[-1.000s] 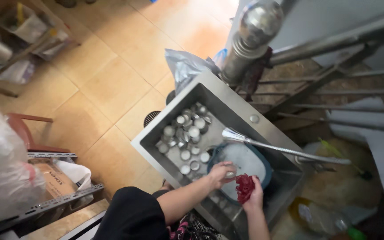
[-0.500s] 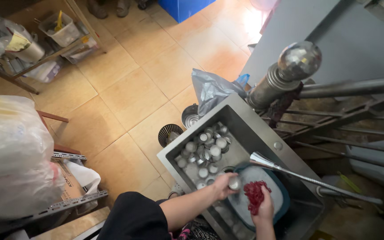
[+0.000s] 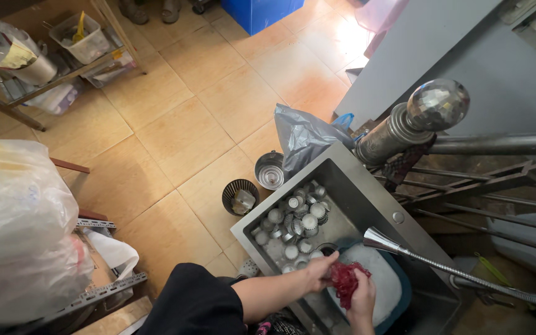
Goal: The person washes metal tart molds in a sink by scrubbing them with a red mesh cloth and rinsing them with water from a pull-down sprayer.
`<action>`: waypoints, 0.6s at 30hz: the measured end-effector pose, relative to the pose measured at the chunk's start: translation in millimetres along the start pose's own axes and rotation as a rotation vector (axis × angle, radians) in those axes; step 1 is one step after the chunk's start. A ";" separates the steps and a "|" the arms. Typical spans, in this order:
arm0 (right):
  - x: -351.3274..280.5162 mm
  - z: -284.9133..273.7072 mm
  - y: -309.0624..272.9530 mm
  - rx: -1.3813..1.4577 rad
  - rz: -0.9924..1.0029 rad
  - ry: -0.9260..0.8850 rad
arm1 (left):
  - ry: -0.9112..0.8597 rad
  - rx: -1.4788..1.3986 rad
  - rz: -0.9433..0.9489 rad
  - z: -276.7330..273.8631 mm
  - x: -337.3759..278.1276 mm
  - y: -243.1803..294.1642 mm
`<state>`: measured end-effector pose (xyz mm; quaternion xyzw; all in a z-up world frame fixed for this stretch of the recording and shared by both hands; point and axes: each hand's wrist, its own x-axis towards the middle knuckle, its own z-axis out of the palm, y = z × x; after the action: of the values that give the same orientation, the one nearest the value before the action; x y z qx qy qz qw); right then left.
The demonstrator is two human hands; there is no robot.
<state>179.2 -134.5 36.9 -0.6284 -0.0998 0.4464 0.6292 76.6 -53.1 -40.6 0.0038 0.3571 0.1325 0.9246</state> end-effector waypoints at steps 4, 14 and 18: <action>0.3 13.2 3.5 -0.208 0.015 0.119 | 0.313 -0.028 0.248 15.5 -4.0 6.4; 7.9 32.4 41.8 -0.958 -0.757 0.029 | 0.054 -0.187 0.320 22.3 -7.1 11.9; 14.1 28.9 46.8 -0.794 -0.621 0.189 | 0.216 -0.110 0.104 22.5 -7.4 19.9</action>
<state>147.2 -113.4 -4.9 -0.7974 -0.3863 0.1074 0.4510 81.4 -33.8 -16.9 -0.0428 0.4459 0.1993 0.8716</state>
